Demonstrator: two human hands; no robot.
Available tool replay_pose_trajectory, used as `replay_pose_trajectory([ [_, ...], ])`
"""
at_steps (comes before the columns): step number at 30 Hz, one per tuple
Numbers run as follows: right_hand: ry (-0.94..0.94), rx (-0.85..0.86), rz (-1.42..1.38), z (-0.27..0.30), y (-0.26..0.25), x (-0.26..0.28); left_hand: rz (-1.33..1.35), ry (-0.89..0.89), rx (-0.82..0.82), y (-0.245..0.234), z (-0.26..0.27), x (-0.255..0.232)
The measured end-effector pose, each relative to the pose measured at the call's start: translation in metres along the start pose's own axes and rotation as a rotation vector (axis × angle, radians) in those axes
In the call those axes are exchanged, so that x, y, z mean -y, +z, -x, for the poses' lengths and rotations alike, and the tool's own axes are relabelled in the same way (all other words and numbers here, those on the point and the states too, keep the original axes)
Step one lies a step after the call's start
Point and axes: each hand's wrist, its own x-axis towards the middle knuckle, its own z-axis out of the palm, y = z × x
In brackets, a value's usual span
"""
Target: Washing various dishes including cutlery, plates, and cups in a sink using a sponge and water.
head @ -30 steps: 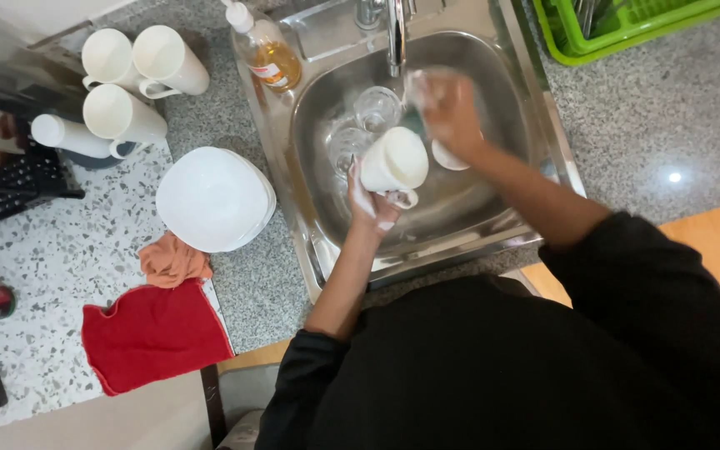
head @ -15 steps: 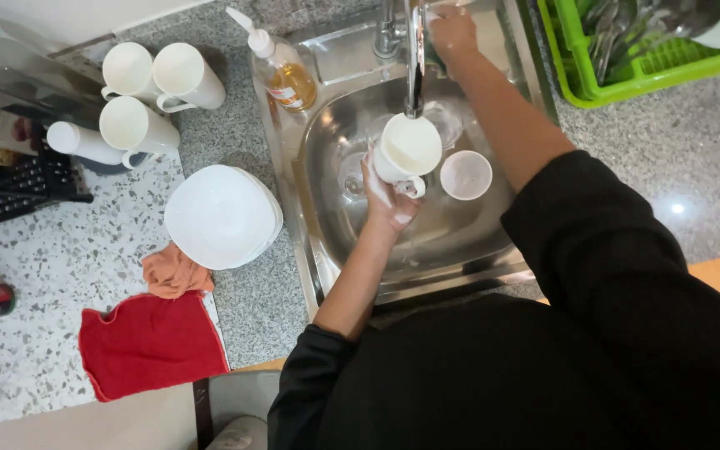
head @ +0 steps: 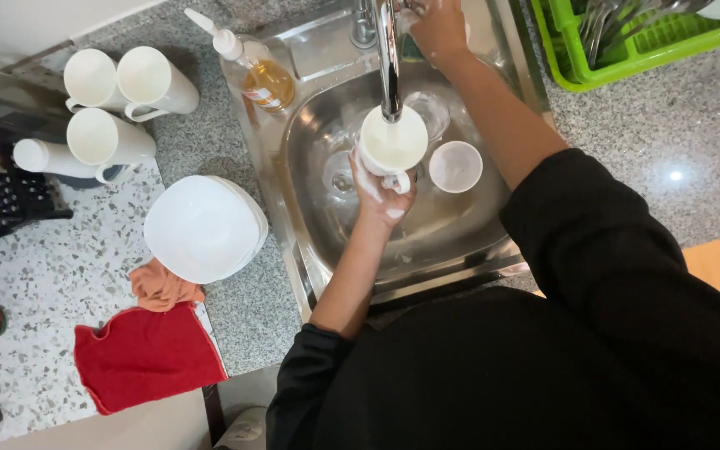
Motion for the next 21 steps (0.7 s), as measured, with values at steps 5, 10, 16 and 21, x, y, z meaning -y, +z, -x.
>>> replay_pose_trajectory([
  [5,-0.031,-0.018,-0.041,0.012,-0.008,0.007,-0.060,0.053,-0.085,0.002,-0.002,0.004],
  [10,0.028,-0.022,-0.012,0.001,0.009,-0.009,0.011,-0.082,0.054,-0.020,-0.006,-0.003],
  [16,0.096,0.023,-0.030,0.018,-0.011,0.008,0.015,-0.025,0.009,-0.019,-0.006,0.002],
  [21,0.021,0.008,-0.099,0.024,-0.021,0.015,0.031,0.016,-0.013,-0.020,-0.009,0.001],
])
